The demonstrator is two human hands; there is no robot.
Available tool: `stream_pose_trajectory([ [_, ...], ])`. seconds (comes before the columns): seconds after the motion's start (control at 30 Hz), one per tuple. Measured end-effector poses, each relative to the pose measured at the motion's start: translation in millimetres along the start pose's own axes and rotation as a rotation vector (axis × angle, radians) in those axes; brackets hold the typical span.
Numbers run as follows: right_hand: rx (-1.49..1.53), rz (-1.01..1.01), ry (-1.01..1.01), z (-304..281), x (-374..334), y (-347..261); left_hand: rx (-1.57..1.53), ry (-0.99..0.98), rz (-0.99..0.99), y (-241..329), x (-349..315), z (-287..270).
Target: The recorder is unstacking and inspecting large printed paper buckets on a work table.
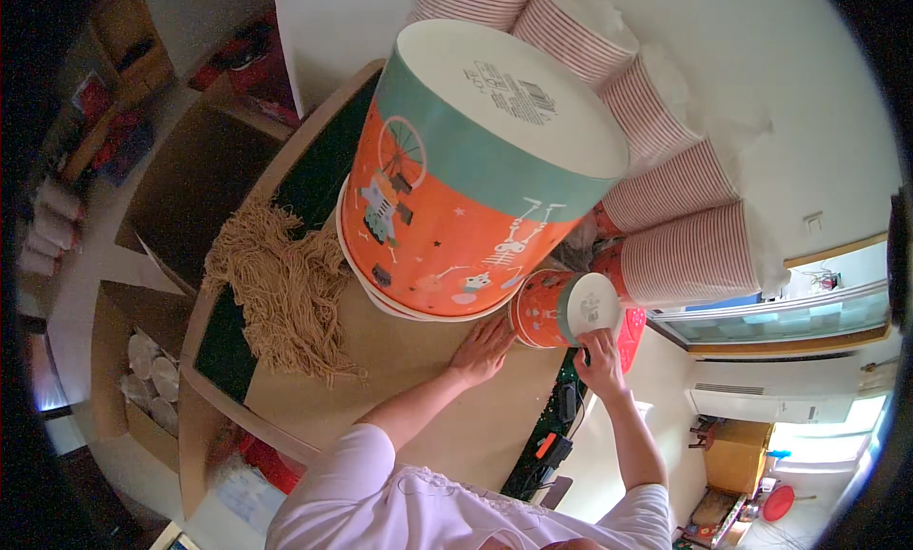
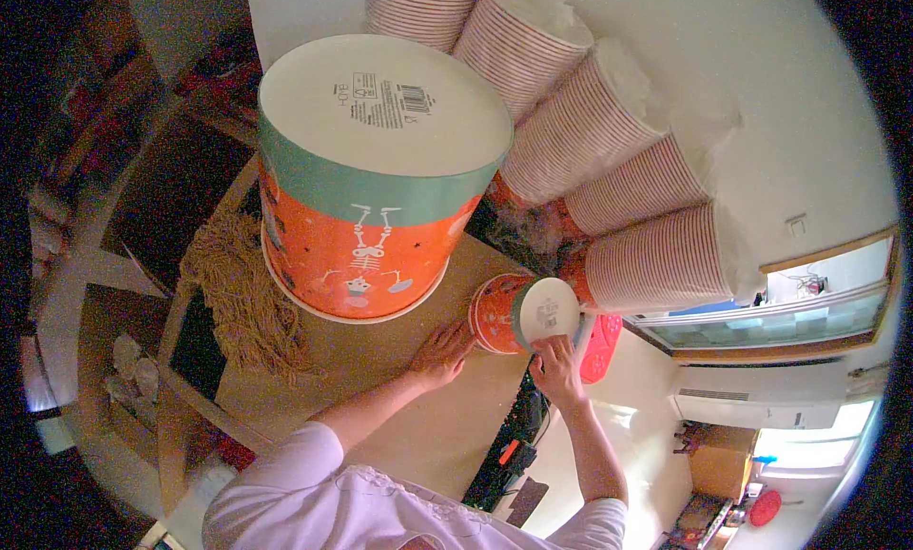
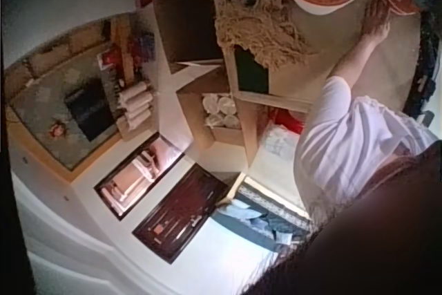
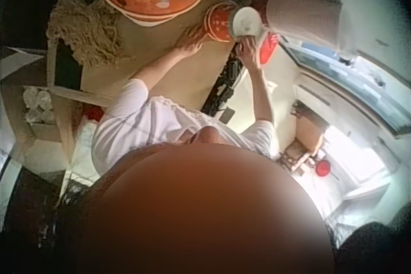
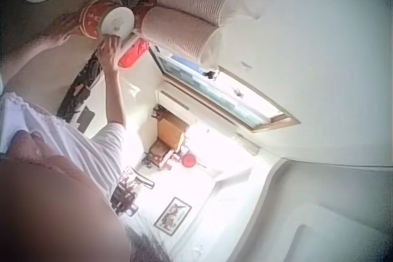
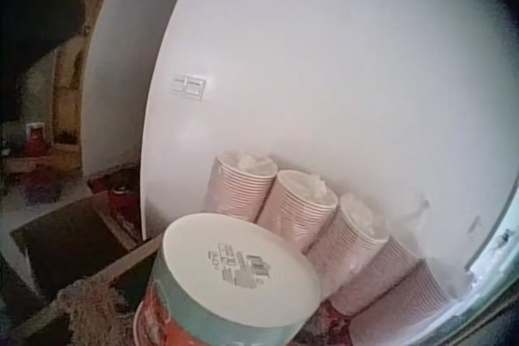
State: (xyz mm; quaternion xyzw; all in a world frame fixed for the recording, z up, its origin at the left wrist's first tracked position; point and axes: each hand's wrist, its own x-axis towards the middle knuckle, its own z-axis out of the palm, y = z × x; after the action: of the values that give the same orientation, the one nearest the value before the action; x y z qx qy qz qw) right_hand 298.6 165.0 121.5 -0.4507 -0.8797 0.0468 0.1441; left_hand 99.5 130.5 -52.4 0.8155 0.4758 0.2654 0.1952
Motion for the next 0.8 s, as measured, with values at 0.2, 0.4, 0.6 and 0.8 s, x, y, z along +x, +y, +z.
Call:
stream_pose_trajectory([
  [0.2, 0.009, 0.029, -0.030, 0.2, -0.8, 2.1, 0.000, 0.023, 0.003, -0.2, -0.2, 2.6],
  [0.4, 0.139, 0.043, -0.033, -14.0, 9.5, -0.9, 0.015, -0.056, -0.006, -2.4, -1.8, 2.6],
  [0.6, 0.163, 0.023, -0.070, -15.0, 8.9, 5.2, 0.019, -0.034, 0.001, -1.4, -0.3, 2.0],
  [0.8, 0.198, 0.066, -0.142, -8.7, 6.4, 6.3, 0.035, -0.004, 0.006, -1.4, -1.6, 2.2],
])
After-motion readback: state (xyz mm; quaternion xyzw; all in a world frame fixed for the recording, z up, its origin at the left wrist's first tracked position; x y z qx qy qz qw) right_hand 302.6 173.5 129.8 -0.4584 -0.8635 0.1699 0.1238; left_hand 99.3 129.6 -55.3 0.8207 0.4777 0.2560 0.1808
